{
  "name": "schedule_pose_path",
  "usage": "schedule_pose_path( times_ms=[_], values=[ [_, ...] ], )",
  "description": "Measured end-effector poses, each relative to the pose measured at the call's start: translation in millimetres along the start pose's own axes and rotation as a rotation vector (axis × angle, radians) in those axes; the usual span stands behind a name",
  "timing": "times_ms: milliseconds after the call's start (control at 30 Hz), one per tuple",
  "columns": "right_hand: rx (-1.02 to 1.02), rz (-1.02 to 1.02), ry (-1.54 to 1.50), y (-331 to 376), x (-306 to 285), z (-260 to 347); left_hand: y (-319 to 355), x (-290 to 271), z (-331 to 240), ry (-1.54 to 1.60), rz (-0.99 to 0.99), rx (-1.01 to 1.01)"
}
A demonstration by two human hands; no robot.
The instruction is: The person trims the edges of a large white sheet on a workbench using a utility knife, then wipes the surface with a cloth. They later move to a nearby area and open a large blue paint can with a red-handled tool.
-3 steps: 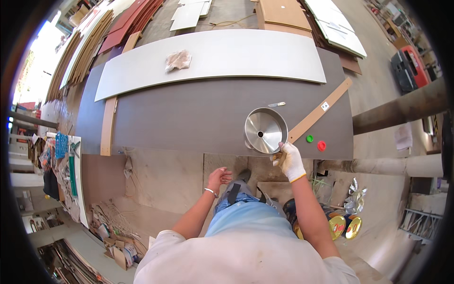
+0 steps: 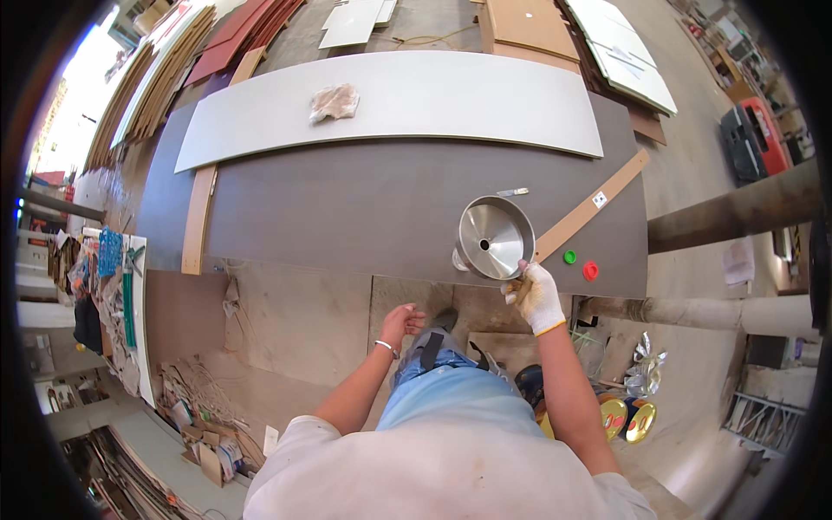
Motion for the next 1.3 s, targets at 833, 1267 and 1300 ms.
schedule_pose_path(
  times_ms=[833,1267,1300],
  values=[
    [-0.036,0.003,0.150,12.2,2.7,28.2,-36.2,-3.3,37.3,-0.023,-0.077,-0.011],
    [-0.052,-0.021,0.044,26.9,7.9,22.2,-43.7,7.5,31.0,-0.077,-0.041,0.027],
    [-0.041,-0.012,0.011,26.0,7.1,20.4,-44.5,9.4,32.6,-0.094,-0.031,0.029]
  ],
)
Point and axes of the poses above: each hand's wrist, its own y-axis away from the middle knuckle, its own x-axis out of the palm, z = x × y, the point moved 3 cm from there along -y, towards the middle knuckle, and after that the axes turned 10 degrees about y, right-handed, at the moved point
